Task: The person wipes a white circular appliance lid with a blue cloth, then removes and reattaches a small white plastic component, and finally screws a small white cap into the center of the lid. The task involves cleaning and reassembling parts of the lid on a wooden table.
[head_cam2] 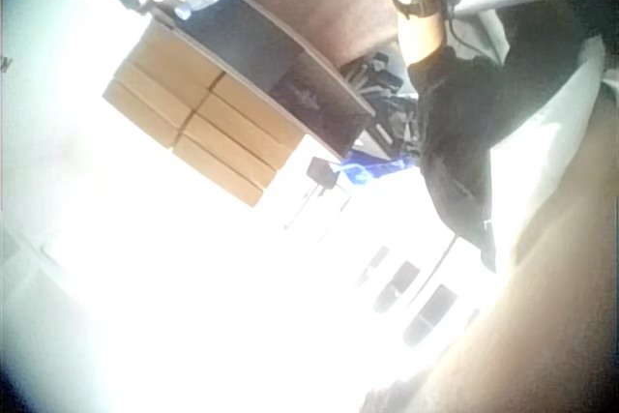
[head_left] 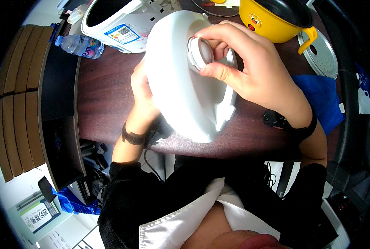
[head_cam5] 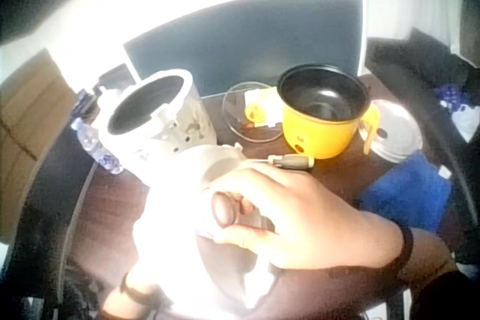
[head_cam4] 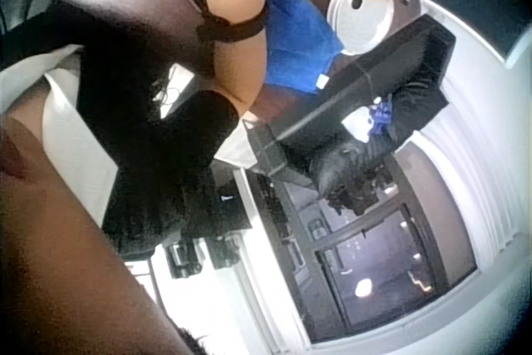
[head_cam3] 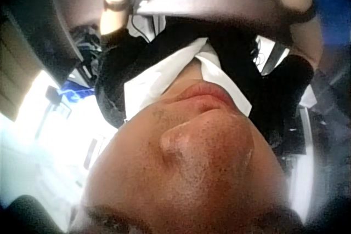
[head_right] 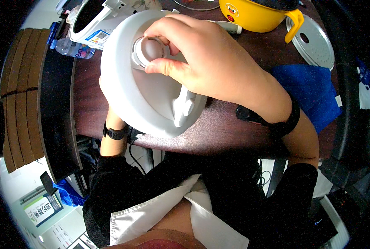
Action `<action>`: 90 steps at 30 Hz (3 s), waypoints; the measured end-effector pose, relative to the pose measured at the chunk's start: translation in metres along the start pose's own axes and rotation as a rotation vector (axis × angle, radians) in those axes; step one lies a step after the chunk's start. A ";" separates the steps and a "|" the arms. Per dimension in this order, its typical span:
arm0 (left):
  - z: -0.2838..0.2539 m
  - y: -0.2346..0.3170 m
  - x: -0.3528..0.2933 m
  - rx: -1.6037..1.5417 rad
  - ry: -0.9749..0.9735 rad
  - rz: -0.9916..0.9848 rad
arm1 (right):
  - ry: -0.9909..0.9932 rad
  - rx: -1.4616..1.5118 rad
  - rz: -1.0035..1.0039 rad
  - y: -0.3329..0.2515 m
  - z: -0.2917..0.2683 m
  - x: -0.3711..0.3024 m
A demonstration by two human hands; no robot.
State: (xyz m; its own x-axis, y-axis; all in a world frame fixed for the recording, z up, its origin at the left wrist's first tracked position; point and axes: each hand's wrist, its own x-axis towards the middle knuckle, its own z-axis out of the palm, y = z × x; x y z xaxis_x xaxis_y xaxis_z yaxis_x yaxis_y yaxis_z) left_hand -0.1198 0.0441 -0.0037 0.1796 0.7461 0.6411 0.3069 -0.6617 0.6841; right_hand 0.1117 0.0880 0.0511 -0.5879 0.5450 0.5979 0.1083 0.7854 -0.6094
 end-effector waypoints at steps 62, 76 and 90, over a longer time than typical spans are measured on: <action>0.004 0.050 -0.017 -0.565 -0.197 -0.299 | -0.053 0.118 0.343 -0.007 -0.005 -0.002; 0.004 0.057 -0.020 -0.628 -0.126 -0.412 | 0.003 0.043 0.189 -0.014 -0.005 -0.003; -0.001 0.018 -0.009 -0.370 -0.008 -0.291 | -0.045 0.014 0.091 -0.012 -0.014 -0.001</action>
State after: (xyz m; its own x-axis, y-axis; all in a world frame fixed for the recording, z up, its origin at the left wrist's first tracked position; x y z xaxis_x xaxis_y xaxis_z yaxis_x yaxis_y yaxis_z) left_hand -0.1175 0.0254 0.0028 0.1431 0.9040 0.4028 -0.0084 -0.4059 0.9139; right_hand 0.1223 0.0824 0.0648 -0.6117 0.6000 0.5156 0.1517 0.7286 -0.6679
